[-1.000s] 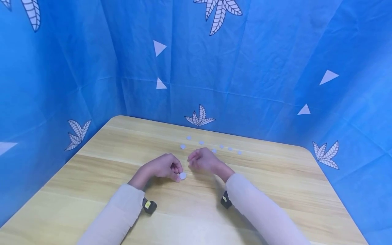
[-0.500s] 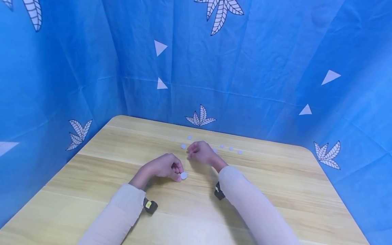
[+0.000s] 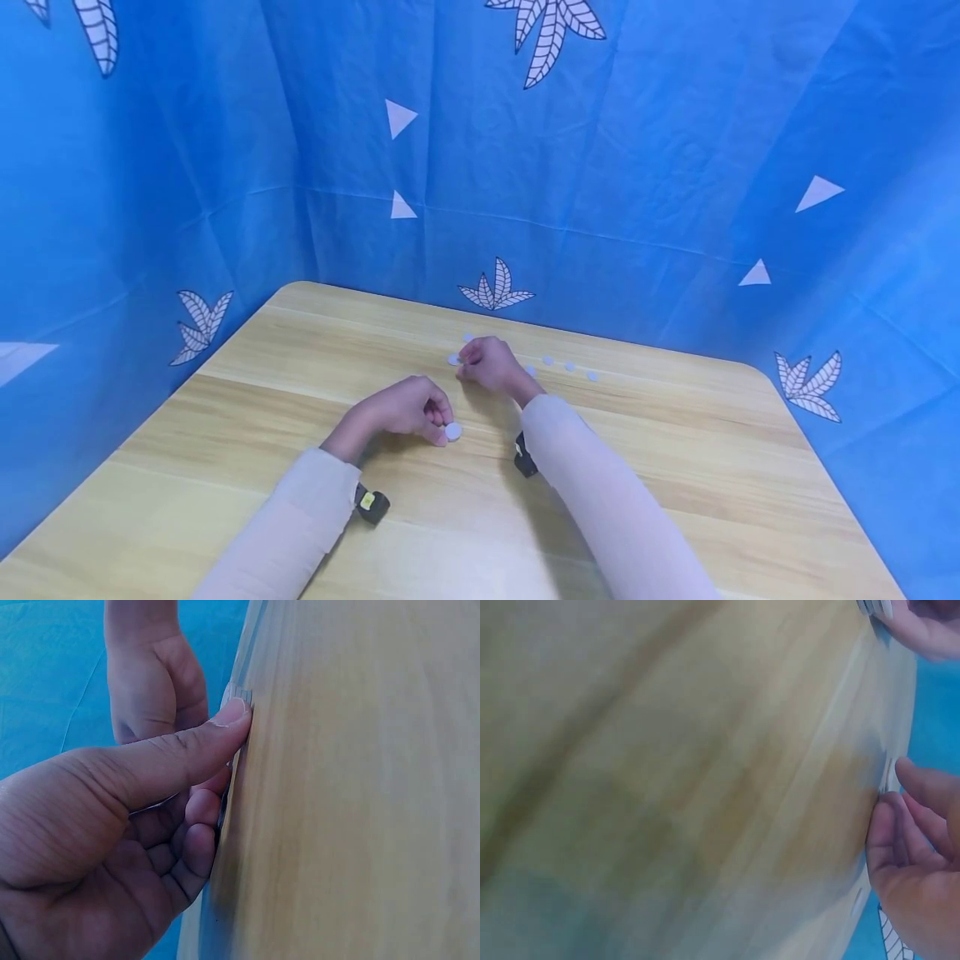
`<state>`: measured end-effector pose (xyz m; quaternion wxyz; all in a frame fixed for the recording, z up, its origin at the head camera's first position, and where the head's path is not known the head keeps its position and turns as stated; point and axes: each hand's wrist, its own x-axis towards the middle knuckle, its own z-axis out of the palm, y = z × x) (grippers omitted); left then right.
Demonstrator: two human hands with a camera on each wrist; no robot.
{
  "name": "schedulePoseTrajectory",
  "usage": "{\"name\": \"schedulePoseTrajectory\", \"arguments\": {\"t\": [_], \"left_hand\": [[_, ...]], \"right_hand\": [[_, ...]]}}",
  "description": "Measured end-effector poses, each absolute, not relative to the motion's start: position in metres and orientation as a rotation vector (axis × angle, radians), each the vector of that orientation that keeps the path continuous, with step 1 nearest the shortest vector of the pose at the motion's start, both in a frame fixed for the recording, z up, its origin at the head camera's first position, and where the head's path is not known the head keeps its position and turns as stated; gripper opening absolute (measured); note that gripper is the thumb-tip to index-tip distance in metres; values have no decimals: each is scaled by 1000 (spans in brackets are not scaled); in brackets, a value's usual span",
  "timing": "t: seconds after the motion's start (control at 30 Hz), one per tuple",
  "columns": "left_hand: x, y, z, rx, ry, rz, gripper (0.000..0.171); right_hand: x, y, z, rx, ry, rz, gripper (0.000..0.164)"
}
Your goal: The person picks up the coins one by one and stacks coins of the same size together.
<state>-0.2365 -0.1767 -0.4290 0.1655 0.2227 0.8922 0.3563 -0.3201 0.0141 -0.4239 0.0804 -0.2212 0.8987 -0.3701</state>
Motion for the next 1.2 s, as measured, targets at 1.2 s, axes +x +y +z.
{"name": "schedulePoseTrajectory", "arguments": {"t": [1.2], "left_hand": [[-237, -175, -431, 614, 2549, 1003, 22]], "right_hand": [[-342, 2, -423, -434, 2641, -1018, 20]]}}
